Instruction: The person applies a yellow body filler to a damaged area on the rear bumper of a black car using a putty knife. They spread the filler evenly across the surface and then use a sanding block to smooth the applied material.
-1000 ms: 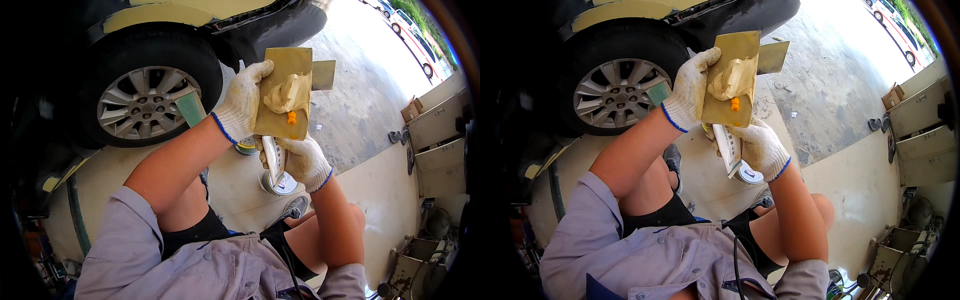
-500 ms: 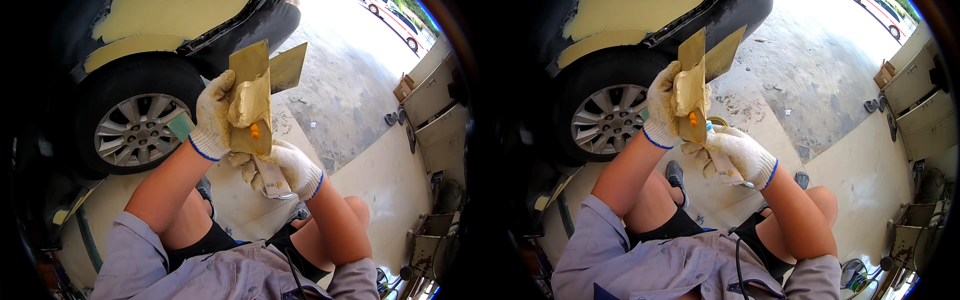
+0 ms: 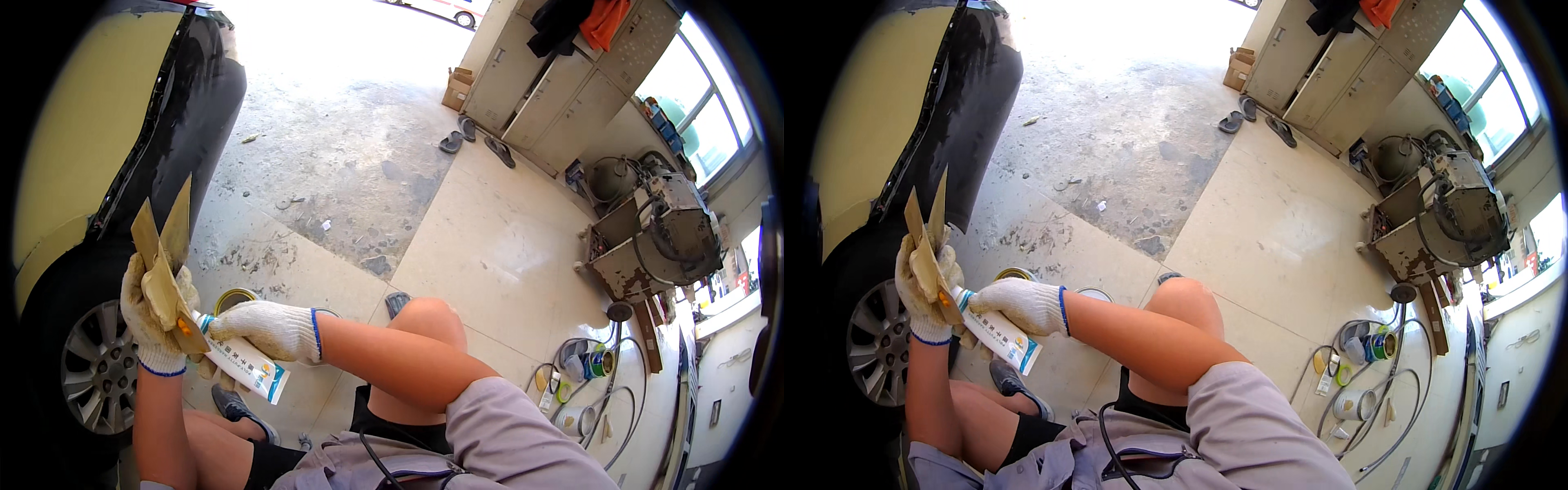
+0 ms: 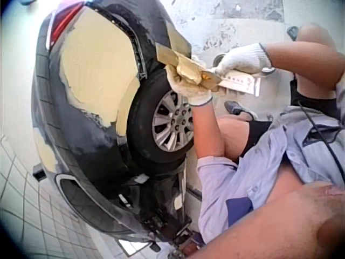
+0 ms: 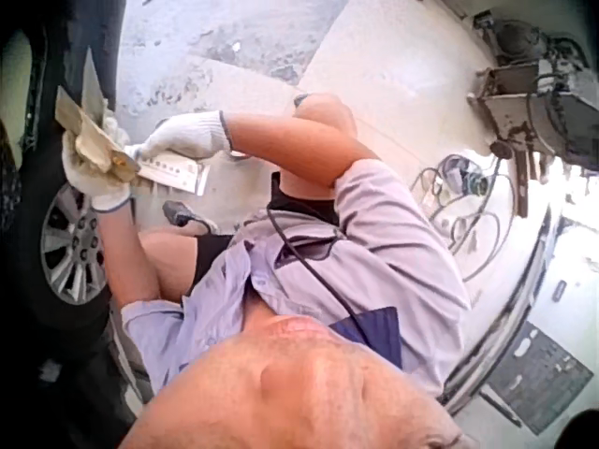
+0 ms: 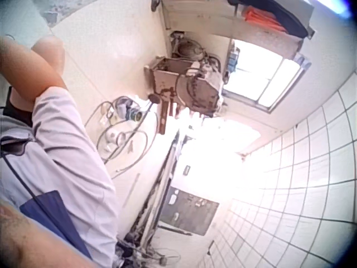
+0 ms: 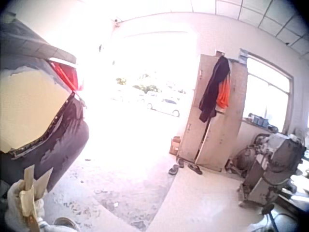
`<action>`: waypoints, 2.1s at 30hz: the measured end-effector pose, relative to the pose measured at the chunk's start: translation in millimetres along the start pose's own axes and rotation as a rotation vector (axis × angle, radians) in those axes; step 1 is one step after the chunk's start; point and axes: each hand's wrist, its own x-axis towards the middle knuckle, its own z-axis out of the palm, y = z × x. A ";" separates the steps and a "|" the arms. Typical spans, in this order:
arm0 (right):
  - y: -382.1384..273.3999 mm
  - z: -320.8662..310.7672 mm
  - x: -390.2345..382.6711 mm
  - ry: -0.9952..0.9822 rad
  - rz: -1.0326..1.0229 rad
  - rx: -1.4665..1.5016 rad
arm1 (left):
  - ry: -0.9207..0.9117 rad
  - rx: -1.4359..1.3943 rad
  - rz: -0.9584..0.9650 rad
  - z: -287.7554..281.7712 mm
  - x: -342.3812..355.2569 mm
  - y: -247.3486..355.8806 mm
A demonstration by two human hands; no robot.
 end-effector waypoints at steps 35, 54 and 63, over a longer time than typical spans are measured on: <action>178.4 -223.9 5.0 0.966 0.622 -1.847 | 0.181 -0.009 0.057 5.7 -19.9 43.5; 63.6 -219.3 131.9 0.777 -0.038 -2.182 | 0.360 -0.027 0.264 -33.4 -112.8 106.2; 140.5 -179.7 206.7 0.552 0.496 -2.091 | 0.341 0.060 0.394 -56.5 -160.9 114.9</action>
